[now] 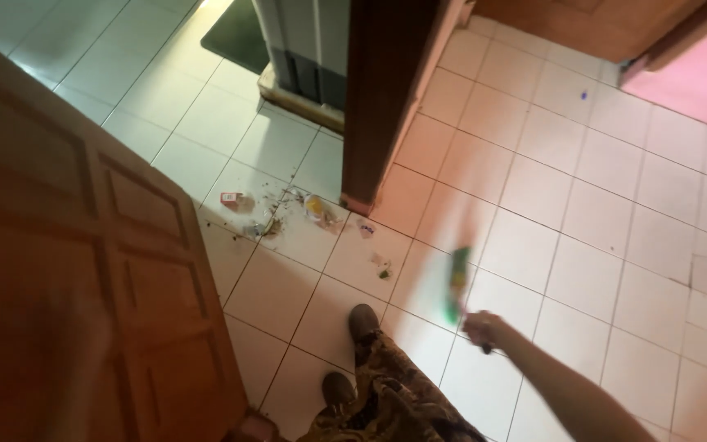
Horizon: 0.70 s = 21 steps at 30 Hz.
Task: Sweeping the floor with a broom across multiple rooms including a hallway, bedroom, and study.
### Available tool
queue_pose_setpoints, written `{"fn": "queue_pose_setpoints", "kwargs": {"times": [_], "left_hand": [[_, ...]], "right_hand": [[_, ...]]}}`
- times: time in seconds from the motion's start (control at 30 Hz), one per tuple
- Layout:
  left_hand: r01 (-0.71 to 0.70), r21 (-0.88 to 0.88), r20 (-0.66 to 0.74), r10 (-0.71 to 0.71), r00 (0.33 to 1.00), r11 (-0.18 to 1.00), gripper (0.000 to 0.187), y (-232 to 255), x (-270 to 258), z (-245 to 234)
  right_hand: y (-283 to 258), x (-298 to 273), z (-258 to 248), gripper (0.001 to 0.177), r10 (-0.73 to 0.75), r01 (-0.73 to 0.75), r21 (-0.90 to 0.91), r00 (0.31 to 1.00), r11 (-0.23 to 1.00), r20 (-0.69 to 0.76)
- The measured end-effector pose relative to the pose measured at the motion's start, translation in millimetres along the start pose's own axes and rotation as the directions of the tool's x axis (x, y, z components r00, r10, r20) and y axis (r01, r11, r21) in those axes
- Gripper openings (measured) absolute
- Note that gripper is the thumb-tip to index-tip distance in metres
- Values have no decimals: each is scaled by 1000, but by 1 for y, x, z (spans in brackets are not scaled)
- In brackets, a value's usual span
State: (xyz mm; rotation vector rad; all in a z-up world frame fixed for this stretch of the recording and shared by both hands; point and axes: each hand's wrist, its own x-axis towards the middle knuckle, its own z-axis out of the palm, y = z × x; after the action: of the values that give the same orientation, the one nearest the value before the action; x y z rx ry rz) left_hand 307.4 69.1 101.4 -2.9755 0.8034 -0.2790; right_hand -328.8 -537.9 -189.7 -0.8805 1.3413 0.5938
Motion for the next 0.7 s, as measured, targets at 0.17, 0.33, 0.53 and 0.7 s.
{"fn": "queue_pose_setpoints", "kwargs": {"times": [0.17,0.33,0.53,0.7], "left_hand": [[127,694,115,-284,952,709,59,-33,7,-38],[92,818,159,-376,913,569,67,-32,-1,-14],[242,759,117,-493,862,604,57,-29,3,-24],[224,728,137,-457,879,648,53,-11,8,-4]], "right_hand": [[-113,-34,188,16,-282,385,-591,923,709,263],[-198,-57,274,20,-85,141,-266,974,954,211],[-237,-295,170,40,-574,730,-269,669,629,472],[-209,-269,35,50,-149,179,-476,984,861,100]]}}
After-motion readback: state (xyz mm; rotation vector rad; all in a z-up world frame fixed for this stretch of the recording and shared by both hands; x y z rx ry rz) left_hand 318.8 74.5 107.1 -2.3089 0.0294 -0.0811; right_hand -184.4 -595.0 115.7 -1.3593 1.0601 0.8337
